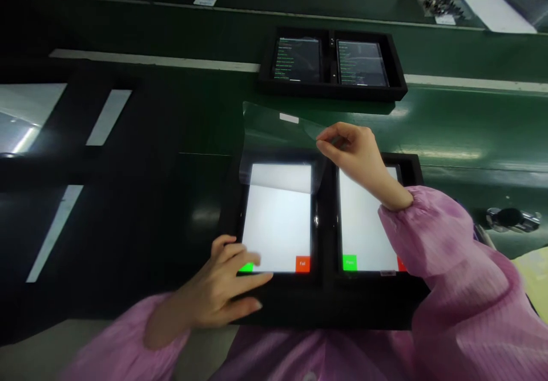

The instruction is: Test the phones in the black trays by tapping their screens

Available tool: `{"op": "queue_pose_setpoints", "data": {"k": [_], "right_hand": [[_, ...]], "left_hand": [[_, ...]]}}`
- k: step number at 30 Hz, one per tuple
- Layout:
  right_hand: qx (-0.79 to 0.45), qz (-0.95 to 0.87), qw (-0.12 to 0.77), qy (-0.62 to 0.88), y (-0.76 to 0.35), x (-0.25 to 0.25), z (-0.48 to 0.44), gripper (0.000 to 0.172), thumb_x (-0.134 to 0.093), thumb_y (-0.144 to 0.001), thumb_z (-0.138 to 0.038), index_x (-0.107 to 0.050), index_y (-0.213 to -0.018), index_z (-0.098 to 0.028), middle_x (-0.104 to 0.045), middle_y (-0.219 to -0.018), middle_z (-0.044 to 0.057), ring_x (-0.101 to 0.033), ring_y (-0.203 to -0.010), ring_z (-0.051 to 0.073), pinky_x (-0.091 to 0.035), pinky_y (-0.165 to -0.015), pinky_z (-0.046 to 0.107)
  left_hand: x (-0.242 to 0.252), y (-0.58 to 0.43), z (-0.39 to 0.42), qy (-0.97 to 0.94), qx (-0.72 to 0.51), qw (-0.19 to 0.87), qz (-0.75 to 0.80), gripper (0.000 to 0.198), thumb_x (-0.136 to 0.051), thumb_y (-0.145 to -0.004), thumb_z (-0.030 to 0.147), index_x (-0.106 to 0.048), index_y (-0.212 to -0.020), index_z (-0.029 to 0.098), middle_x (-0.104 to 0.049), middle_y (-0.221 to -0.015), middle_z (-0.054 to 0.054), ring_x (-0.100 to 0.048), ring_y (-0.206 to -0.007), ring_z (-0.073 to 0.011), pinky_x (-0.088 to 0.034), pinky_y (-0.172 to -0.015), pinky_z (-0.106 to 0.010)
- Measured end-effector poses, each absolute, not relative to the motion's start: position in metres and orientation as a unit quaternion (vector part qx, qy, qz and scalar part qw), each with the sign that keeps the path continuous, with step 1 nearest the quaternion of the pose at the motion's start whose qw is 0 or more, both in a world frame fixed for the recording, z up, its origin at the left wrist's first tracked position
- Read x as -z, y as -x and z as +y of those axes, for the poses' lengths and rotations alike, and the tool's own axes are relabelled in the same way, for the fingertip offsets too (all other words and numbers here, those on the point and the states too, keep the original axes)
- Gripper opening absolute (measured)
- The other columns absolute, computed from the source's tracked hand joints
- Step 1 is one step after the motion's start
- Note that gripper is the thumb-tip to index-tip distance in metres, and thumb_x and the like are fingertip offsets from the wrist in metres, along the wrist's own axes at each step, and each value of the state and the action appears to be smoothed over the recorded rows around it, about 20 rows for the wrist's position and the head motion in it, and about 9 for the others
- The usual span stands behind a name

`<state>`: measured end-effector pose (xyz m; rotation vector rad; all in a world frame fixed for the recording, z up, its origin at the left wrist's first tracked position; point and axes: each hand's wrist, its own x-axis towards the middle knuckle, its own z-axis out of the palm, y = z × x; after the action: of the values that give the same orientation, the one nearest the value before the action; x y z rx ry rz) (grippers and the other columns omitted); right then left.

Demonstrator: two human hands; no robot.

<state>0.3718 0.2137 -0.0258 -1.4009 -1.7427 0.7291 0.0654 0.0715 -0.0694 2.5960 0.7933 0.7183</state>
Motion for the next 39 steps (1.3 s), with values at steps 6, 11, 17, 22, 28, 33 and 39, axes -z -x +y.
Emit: {"op": "queue_pose_setpoints", "data": {"k": [6,11,17,22,28,33,39], "right_hand": [[-0.312,-0.667,0.390,0.553,-0.371,0.023,0.206,0.004,-0.073,-0.086,-0.024,-0.075,-0.082,-0.023,-0.073,-0.085,0.001,-0.069,-0.076,0.019,-0.059,-0.069,0.033],[-0.333,-0.665,0.405,0.532,-0.366,0.015,0.200,0.009,-0.076,-0.082,-0.031,-0.074,-0.077,-0.023,-0.076,-0.081,0.002,-0.067,-0.069,0.017,-0.056,-0.062,0.031],[-0.326,-0.664,0.405,0.537,-0.364,0.011,0.190,0.008,-0.077,-0.080,-0.032,-0.074,-0.076,-0.025,-0.077,-0.082,0.002,-0.071,-0.071,0.019,-0.061,-0.064,0.034],[-0.317,-0.670,0.404,0.535,-0.362,0.011,0.183,0.007,-0.077,-0.080,-0.030,-0.073,-0.075,-0.027,-0.078,-0.082,0.001,-0.073,-0.071,0.020,-0.061,-0.064,0.034],[-0.288,-0.705,0.386,0.520,-0.361,0.014,0.165,0.005,-0.074,-0.087,-0.031,-0.073,-0.083,-0.030,-0.076,-0.083,-0.001,-0.069,-0.069,0.019,-0.057,-0.058,0.032],[-0.330,-0.753,0.302,0.483,-0.358,0.023,0.134,0.010,-0.064,-0.098,-0.033,-0.074,-0.099,-0.032,-0.078,-0.085,-0.001,-0.066,-0.055,0.018,-0.051,-0.042,0.029],[-0.350,-0.863,0.097,0.351,-0.365,0.032,0.071,0.039,-0.044,-0.112,-0.039,-0.062,-0.145,-0.033,-0.070,-0.139,0.004,-0.081,-0.087,0.027,-0.068,-0.064,0.038]], "left_hand": [[0.087,-0.030,0.048,-0.642,-0.467,0.267,0.547,0.022,-0.066,-0.097,0.031,-0.078,-0.114,0.036,-0.073,-0.098,-0.001,-0.069,-0.090,-0.0192,-0.058,-0.086,-0.032],[0.108,-0.053,0.037,-0.357,-0.563,0.428,0.609,0.035,-0.071,-0.090,0.057,-0.079,-0.109,0.028,-0.076,-0.118,-0.007,-0.070,-0.113,-0.0254,-0.063,-0.093,-0.037],[0.109,-0.076,0.031,-0.355,-0.596,0.410,0.592,0.038,-0.067,-0.094,0.061,-0.079,-0.111,0.029,-0.077,-0.120,-0.004,-0.070,-0.117,-0.0210,-0.059,-0.096,-0.029],[0.111,-0.073,0.028,-0.379,-0.584,0.403,0.594,0.038,-0.061,-0.099,0.059,-0.079,-0.110,0.028,-0.076,-0.122,-0.006,-0.070,-0.118,-0.0224,-0.059,-0.096,-0.032],[0.115,-0.069,0.024,-0.423,-0.551,0.389,0.605,0.043,-0.056,-0.101,0.060,-0.078,-0.106,0.024,-0.073,-0.125,-0.010,-0.068,-0.121,-0.0270,-0.057,-0.103,-0.040],[0.121,-0.069,0.022,-0.464,-0.546,0.363,0.596,0.044,-0.047,-0.105,0.056,-0.077,-0.109,0.024,-0.072,-0.126,-0.011,-0.068,-0.121,-0.0269,-0.056,-0.102,-0.042],[0.115,-0.062,0.015,-0.581,-0.516,0.305,0.550,0.043,-0.055,-0.101,0.061,-0.077,-0.117,0.027,-0.072,-0.126,-0.011,-0.065,-0.128,-0.0314,-0.058,-0.103,-0.047]]}}
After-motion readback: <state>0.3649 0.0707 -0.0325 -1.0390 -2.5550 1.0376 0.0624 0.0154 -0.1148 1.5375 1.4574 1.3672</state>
